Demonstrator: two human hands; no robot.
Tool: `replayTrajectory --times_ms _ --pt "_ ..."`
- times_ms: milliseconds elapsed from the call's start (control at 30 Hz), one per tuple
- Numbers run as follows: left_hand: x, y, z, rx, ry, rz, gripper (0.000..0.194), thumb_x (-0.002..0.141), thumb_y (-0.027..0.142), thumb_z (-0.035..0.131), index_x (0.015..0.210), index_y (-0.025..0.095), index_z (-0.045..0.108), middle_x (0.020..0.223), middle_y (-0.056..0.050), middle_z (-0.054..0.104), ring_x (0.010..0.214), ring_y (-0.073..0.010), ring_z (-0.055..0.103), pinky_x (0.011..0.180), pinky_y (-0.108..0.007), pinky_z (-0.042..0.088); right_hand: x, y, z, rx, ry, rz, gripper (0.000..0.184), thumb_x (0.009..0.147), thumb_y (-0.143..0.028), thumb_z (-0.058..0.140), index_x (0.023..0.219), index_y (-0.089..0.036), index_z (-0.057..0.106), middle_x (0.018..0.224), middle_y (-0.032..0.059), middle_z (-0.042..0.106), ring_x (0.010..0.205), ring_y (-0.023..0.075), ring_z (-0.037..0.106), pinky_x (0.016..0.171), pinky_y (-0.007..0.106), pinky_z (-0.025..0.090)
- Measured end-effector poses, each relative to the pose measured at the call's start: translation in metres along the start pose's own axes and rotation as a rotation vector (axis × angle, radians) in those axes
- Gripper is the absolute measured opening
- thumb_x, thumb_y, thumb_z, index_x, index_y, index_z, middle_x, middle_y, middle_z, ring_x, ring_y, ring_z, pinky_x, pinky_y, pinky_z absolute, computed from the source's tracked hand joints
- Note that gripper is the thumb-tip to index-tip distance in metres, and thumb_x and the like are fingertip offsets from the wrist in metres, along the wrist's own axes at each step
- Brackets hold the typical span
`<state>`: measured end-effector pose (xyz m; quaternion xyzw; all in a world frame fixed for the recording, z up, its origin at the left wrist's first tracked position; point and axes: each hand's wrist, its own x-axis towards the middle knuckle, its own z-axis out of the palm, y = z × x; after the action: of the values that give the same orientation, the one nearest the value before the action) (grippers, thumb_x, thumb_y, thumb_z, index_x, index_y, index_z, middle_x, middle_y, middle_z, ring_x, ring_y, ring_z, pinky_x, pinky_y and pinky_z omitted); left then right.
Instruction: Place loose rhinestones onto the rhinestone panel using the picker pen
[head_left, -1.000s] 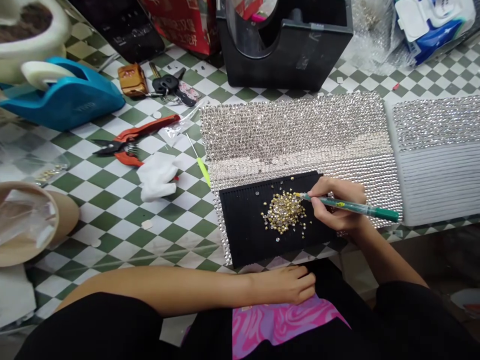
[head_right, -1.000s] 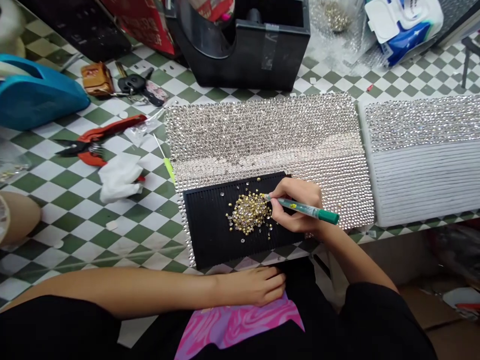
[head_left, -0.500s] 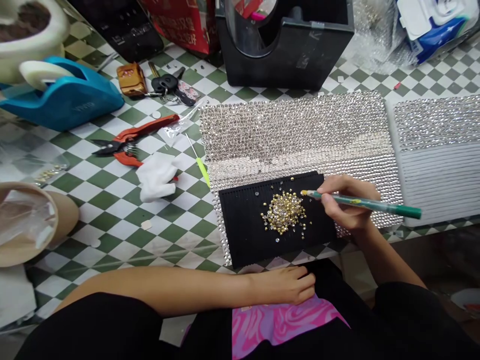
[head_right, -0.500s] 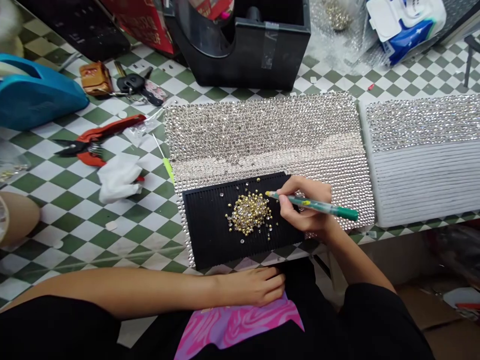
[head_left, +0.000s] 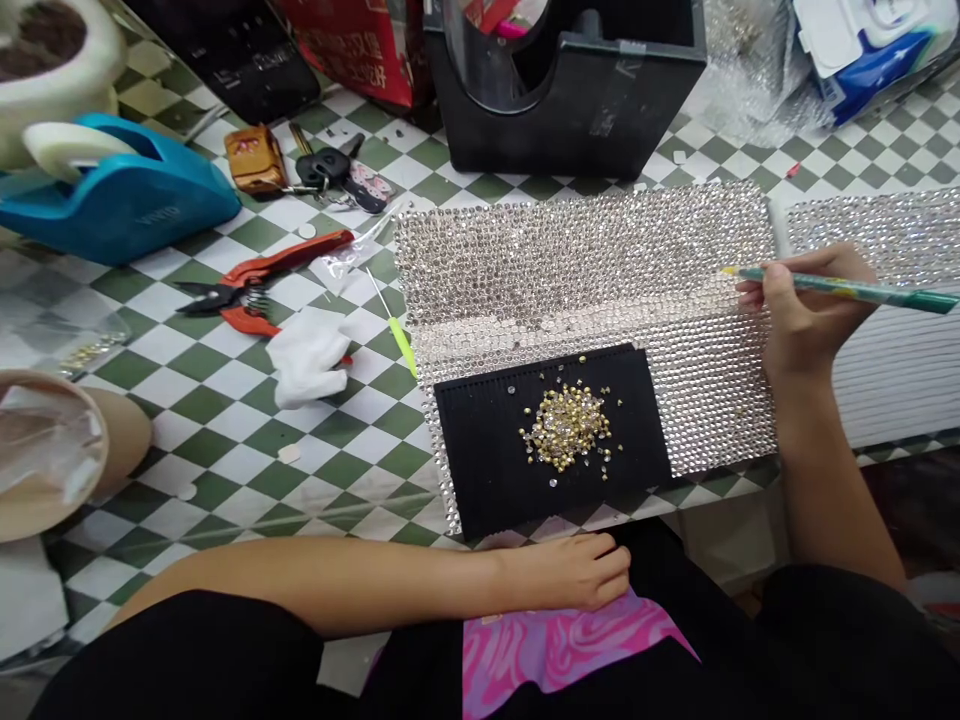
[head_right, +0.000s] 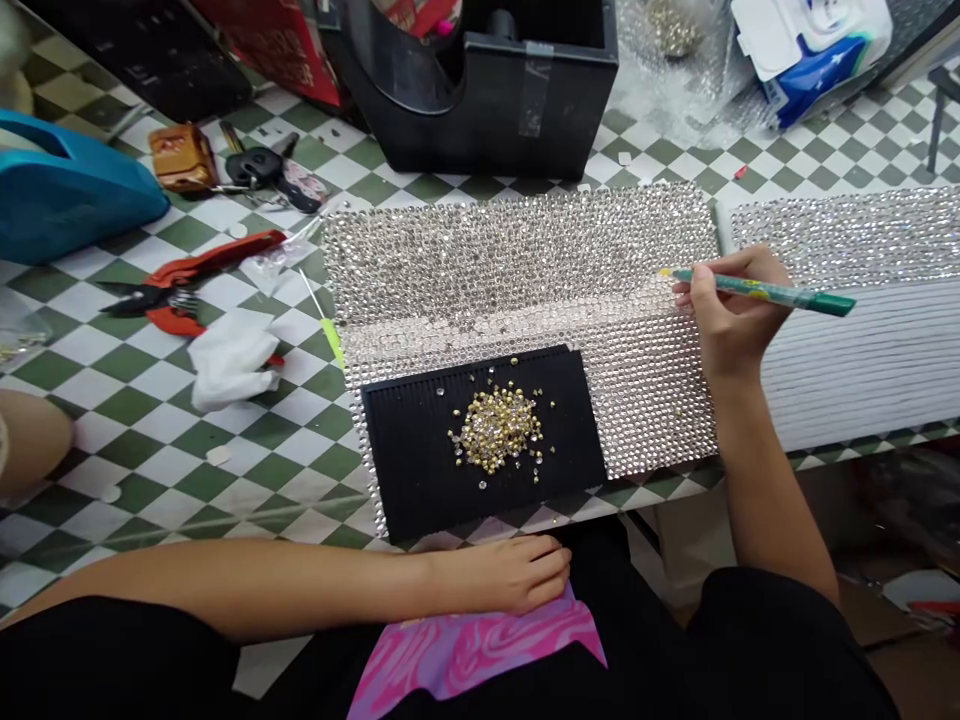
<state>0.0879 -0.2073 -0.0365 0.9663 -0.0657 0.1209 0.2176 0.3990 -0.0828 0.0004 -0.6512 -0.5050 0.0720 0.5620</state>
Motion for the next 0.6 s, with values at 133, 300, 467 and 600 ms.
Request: replayTrajectory --times_ms 133,300,467,600 --pt "0.0 0.0 0.0 -0.006 -0.008 -0.001 0.019 0.087 0.016 0.045 0.102 0.015 0.056 0.104 -0.003 0.063 0.08 -0.0046 0.057 0.071 -0.02 0.042 -0.003 0.0 0.001 -0.042 0.005 0.028 0.016 0.075 -0.022 0.066 0.073 -0.014 0.052 0.059 -0.0022 0.055 0.049 0.0107 0.062 0.044 0.021 0.051" --pt "0.0 0.0 0.0 -0.014 -0.023 0.003 0.019 0.087 0.016 0.044 0.102 0.015 0.055 0.104 -0.004 0.063 0.081 -0.0044 0.057 0.072 -0.02 0.043 -0.003 0.0 -0.001 -0.083 -0.022 0.052 0.015 0.077 -0.023 0.065 0.075 -0.015 0.052 0.061 -0.0023 0.057 0.051 0.0095 0.063 0.048 0.021 0.052" --pt "0.0 0.0 0.0 -0.016 -0.035 0.003 0.019 0.087 0.016 0.045 0.103 0.015 0.055 0.105 -0.004 0.063 0.082 -0.0042 0.057 0.072 -0.02 0.042 0.001 0.005 -0.004 -0.104 -0.052 0.074 0.02 0.076 -0.019 0.068 0.069 -0.018 0.049 0.058 -0.0018 0.052 0.051 0.0117 0.063 0.046 0.021 0.051" --pt "0.0 0.0 -0.003 -0.017 -0.039 -0.001 0.019 0.087 0.017 0.046 0.103 0.015 0.055 0.106 -0.004 0.063 0.082 -0.0042 0.057 0.071 -0.019 0.041 0.0 -0.005 -0.004 -0.077 -0.014 0.005 0.015 0.08 -0.012 0.062 0.072 -0.017 0.051 0.067 -0.0001 0.053 0.054 0.0081 0.061 0.05 0.021 0.051"
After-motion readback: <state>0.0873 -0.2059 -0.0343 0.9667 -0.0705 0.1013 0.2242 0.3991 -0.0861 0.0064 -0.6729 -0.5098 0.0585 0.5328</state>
